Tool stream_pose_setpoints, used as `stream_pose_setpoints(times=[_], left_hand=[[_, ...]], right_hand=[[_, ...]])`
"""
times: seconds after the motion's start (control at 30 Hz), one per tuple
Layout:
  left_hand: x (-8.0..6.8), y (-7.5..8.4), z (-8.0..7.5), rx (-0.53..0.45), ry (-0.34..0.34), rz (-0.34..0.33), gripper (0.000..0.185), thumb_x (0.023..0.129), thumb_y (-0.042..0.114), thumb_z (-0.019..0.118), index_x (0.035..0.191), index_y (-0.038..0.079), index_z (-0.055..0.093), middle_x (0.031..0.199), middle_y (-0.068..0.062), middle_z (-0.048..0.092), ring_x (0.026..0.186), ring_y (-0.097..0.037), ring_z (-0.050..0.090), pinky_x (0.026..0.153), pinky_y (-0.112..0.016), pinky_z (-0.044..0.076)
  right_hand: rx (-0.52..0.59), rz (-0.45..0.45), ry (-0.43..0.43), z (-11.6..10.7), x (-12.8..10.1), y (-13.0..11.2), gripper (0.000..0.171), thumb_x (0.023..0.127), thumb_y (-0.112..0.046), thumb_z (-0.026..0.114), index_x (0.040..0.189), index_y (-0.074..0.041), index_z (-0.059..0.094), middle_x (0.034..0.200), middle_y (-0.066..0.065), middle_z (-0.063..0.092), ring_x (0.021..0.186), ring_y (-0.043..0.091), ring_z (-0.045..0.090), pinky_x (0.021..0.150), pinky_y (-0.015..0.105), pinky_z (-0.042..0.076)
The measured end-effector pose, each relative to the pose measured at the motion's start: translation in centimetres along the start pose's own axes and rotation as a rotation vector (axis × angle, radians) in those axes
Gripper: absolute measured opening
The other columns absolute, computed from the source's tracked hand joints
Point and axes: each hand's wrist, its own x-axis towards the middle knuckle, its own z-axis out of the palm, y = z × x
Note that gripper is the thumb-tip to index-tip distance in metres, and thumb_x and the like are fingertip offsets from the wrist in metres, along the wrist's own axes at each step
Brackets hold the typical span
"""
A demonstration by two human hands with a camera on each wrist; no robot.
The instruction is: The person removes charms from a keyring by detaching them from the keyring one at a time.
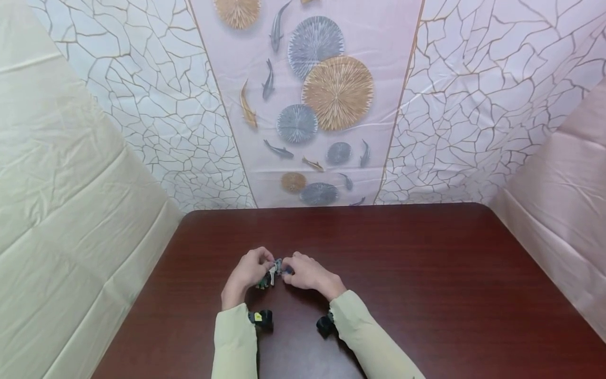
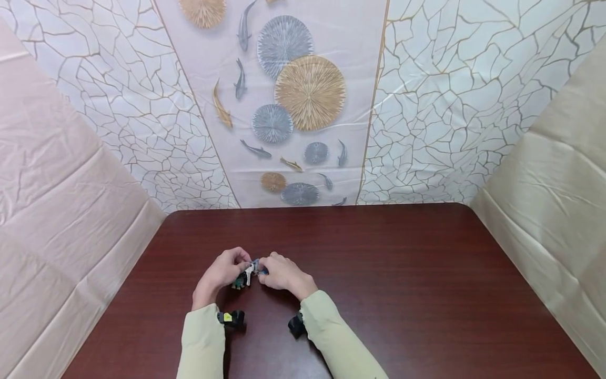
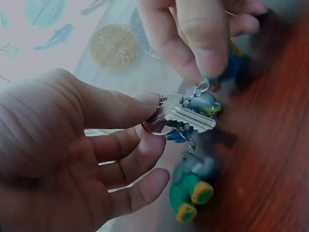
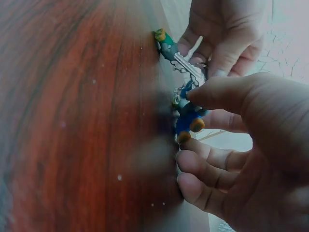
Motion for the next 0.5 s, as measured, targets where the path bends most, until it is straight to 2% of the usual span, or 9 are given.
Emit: stream_pose_setpoints(times=[0.27, 0.37, 0.5], left_hand=[[-0.17, 0.71, -0.43, -0.071, -0.006, 0.051, 0.009, 0.092, 0.004, 0.06, 0.098, 0.01, 0.064, 0.084, -0.006, 0.063, 0.073, -0.019, 0.055, 0.063, -0.03, 0.045], [-0.08, 0.74, -0.39, -0.096, -0.011, 0.076, 0.014, 0.09, 0.001, 0.058, 0.098, 0.01, 0.064, 0.084, -0.006, 0.064, 0.074, -0.018, 0.056, 0.063, -0.03, 0.046], [0.08, 0.66, -0.23, -0.128, -0.016, 0.098, 0.012, 0.09, 0.001, 0.06, 0.097, 0.01, 0.065, 0.085, -0.005, 0.065, 0.075, -0.017, 0.057, 0.064, -0.029, 0.047]], right_hand=[[0.011, -0.017, 0.022, -0.08, 0.14, 0.18, 0.008, 0.095, -0.026, 0.061, 0.089, -0.02, 0.063, 0.085, 0.001, 0.055, 0.075, 0.014, 0.044, 0.065, 0.027, 0.037], [0.021, -0.023, 0.028, -0.11, 0.2, 0.4, 0.007, 0.093, -0.024, 0.062, 0.088, -0.019, 0.062, 0.085, 0.002, 0.056, 0.075, 0.014, 0.046, 0.066, 0.026, 0.039], [0.069, -0.024, 0.039, -0.18, 0.22, 0.77, 0.008, 0.092, -0.018, 0.06, 0.097, -0.016, 0.065, 0.091, -0.001, 0.061, 0.078, 0.012, 0.053, 0.072, 0.027, 0.045]])
